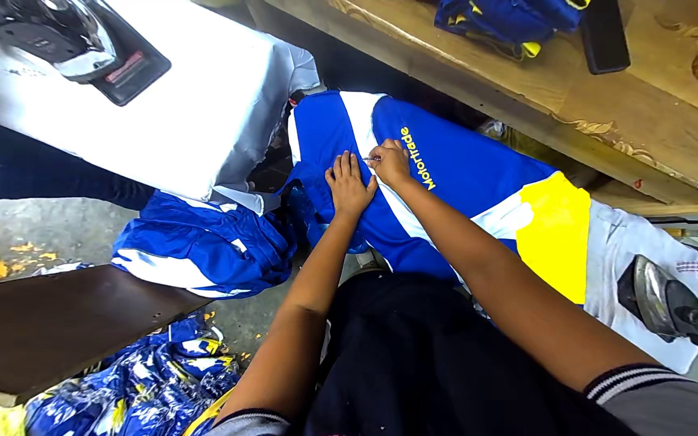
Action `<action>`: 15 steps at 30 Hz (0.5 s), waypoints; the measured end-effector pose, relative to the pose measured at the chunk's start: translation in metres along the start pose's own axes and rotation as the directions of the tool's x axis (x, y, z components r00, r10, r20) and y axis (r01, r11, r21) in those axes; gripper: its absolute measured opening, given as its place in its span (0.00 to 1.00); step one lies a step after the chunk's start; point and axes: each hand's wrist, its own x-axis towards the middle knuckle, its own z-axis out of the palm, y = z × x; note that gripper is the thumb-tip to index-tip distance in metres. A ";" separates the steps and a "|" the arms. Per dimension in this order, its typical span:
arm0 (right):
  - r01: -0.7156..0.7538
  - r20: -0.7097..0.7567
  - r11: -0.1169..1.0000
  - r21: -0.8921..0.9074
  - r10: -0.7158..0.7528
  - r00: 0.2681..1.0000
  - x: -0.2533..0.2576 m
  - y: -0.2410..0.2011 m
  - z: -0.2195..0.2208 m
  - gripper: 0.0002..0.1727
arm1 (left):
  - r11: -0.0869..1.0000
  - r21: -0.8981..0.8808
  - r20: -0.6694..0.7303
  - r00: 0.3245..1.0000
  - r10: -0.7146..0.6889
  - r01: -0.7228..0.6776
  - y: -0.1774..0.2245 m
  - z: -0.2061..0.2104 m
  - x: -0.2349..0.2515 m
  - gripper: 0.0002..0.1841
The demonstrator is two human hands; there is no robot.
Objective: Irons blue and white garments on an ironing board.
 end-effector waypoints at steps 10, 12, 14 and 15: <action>0.034 -0.020 0.997 0.071 -0.032 0.999 -0.004 0.008 0.001 0.13 | 1.000 -0.010 0.003 1.000 -0.004 0.004 0.001 0.000 0.000 0.39; 0.025 -0.028 0.996 0.080 -0.023 0.999 -0.004 0.007 0.001 0.13 | 1.000 -0.018 0.025 1.000 -0.013 0.013 0.002 -0.004 0.000 0.40; 0.010 -0.030 0.997 0.077 -0.008 1.000 -0.004 0.005 0.001 0.13 | 1.000 -0.018 0.031 0.999 -0.016 0.017 0.001 -0.004 0.000 0.40; 0.001 -0.031 0.997 0.071 0.001 1.000 -0.004 0.004 0.001 0.12 | 1.000 -0.015 0.037 0.999 -0.019 0.019 0.002 -0.004 0.000 0.40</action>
